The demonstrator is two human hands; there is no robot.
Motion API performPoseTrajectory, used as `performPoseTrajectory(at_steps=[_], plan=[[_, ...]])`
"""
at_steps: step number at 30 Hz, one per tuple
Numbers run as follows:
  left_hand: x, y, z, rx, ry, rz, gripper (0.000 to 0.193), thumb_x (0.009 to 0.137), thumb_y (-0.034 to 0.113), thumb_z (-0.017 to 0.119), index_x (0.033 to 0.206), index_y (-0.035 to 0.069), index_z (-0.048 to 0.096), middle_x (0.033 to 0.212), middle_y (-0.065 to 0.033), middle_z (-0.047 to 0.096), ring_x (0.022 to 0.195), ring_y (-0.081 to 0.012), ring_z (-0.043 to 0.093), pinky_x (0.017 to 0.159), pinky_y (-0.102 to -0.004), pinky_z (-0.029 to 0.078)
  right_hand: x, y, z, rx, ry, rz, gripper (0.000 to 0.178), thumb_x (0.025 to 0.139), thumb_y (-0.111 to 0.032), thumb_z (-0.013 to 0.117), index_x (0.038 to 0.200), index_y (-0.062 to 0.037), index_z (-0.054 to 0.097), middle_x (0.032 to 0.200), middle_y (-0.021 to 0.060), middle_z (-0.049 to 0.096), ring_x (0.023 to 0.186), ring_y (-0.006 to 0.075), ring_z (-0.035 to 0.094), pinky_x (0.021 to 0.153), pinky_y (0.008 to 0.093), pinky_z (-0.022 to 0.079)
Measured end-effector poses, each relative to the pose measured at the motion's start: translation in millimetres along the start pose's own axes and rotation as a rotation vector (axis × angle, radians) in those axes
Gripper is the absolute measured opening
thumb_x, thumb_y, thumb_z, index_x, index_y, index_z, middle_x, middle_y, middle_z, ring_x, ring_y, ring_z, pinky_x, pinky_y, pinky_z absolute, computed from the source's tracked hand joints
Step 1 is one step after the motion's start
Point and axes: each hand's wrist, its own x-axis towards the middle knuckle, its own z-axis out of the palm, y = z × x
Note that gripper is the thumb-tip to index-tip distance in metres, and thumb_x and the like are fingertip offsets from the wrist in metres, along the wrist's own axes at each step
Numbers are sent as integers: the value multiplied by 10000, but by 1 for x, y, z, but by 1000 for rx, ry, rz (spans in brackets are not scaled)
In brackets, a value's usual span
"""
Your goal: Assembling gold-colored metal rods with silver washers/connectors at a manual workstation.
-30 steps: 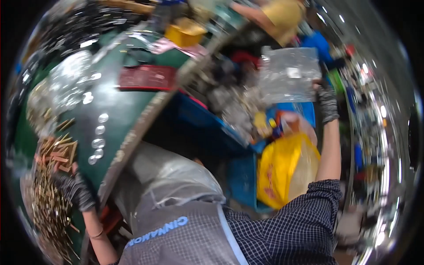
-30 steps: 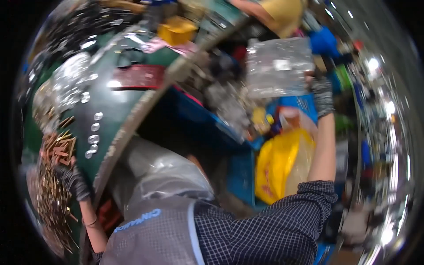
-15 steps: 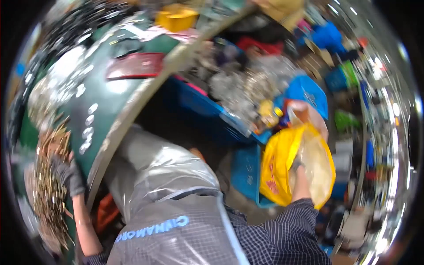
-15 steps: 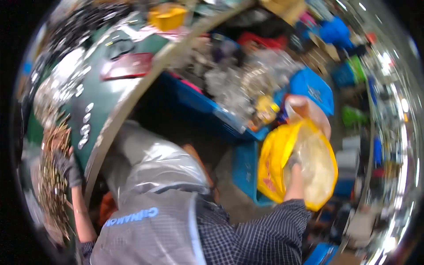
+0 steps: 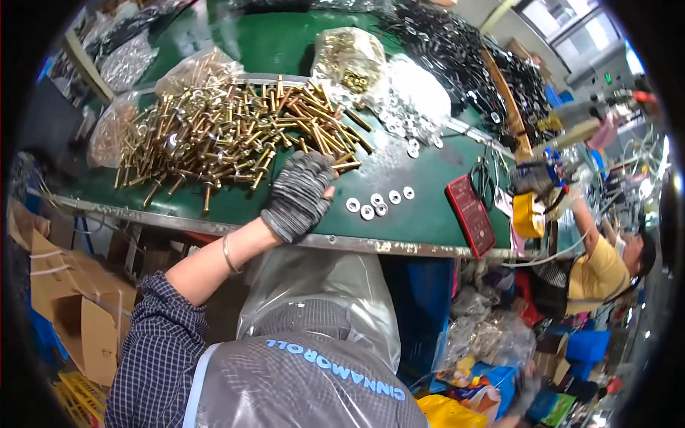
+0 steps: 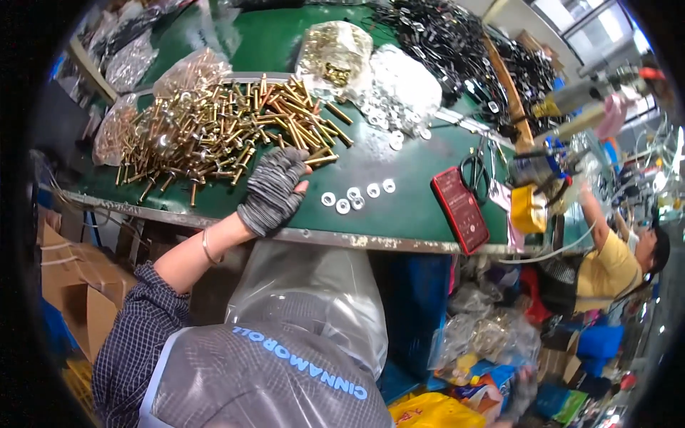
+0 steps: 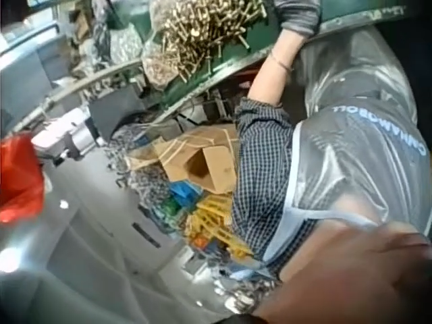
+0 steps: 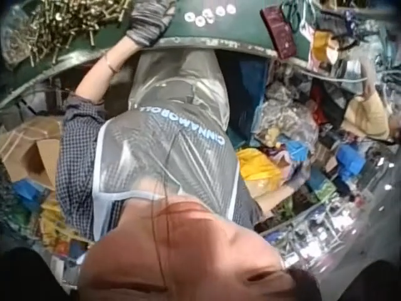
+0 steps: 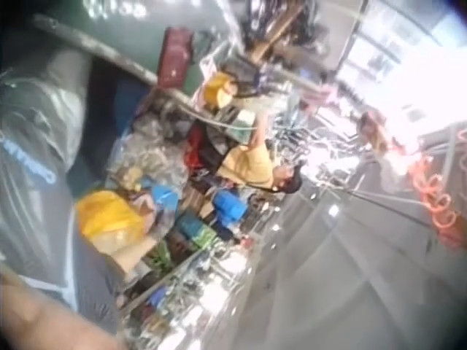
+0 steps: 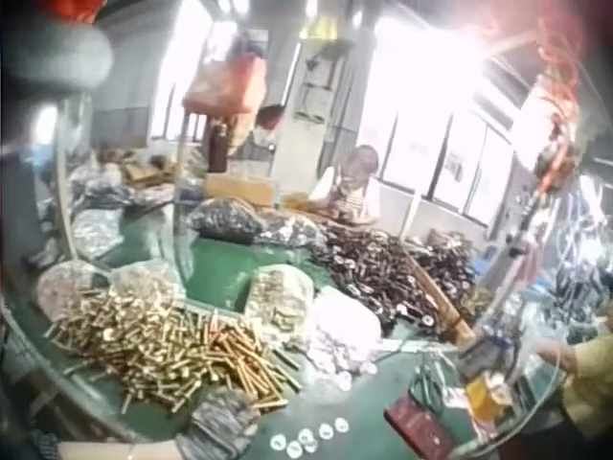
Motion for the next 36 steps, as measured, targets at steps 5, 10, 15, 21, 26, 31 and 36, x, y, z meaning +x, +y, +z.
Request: performPoseTrajectory(at_steps=[5, 10, 15, 21, 26, 31, 36], plan=[[7, -3, 0, -322, 181, -151, 176, 697, 84, 573, 871, 56, 561, 1002, -119, 543, 920, -276, 514, 815, -331, 407, 58, -341, 314, -373, -351, -1010, 273, 698, -95, 583, 970, -81, 572, 899, 142, 582, 869, 282, 554, 774, 351, 431], [-10, -8, -25, -401, 265, -417, 188, 692, 98, 599, 872, 60, 556, 908, -88, 555, 833, -256, 535, 717, -331, 442, 50, -459, 446, -535, -381, -1474, 205, 698, -117, 546, 902, -89, 546, 862, 105, 558, 759, 277, 540, 662, 388, 444], [-23, 9, -34, -138, 50, -347, 218, 714, 205, 608, 858, 54, 543, 819, -84, 550, 740, -234, 540, 645, -318, 431, 60, -453, 472, -580, -272, -1595, 135, 727, -117, 545, 850, -63, 547, 775, 111, 568, 687, 276, 552, 609, 363, 451], [-14, 33, -40, -597, -202, -623, 291, 755, 310, 587, 856, 42, 538, 738, -59, 558, 627, -183, 535, 585, -290, 428, 19, -455, 435, 170, -1097, -626, 102, 761, -129, 564, 798, -34, 564, 657, 125, 586, 571, 270, 564, 507, 320, 436], [-22, 29, -41, -1358, -396, -1062, 299, 802, 328, 546, 867, 36, 544, 756, -18, 568, 623, -143, 543, 596, -255, 450, 12, -452, 458, -198, -549, -1247, 168, 760, -185, 575, 816, -26, 580, 643, 143, 589, 551, 262, 569, 513, 338, 440], [-32, 25, -42, -1586, -129, -1335, 265, 823, 273, 525, 928, 32, 551, 837, -44, 584, 712, -168, 580, 627, -268, 485, 14, -475, 481, -661, -666, -1103, 224, 781, -259, 544, 758, -39, 580, 591, 136, 561, 513, 281, 545, 502, 363, 429], [-33, 29, -31, -1907, 45, -1333, 273, 825, 205, 524, 1010, 4, 520, 910, -113, 582, 797, -243, 595, 648, -303, 505, 20, -467, 465, -425, -901, -1062, 269, 778, -294, 534, 687, -48, 591, 588, 141, 554, 541, 304, 546, 509, 396, 421]])
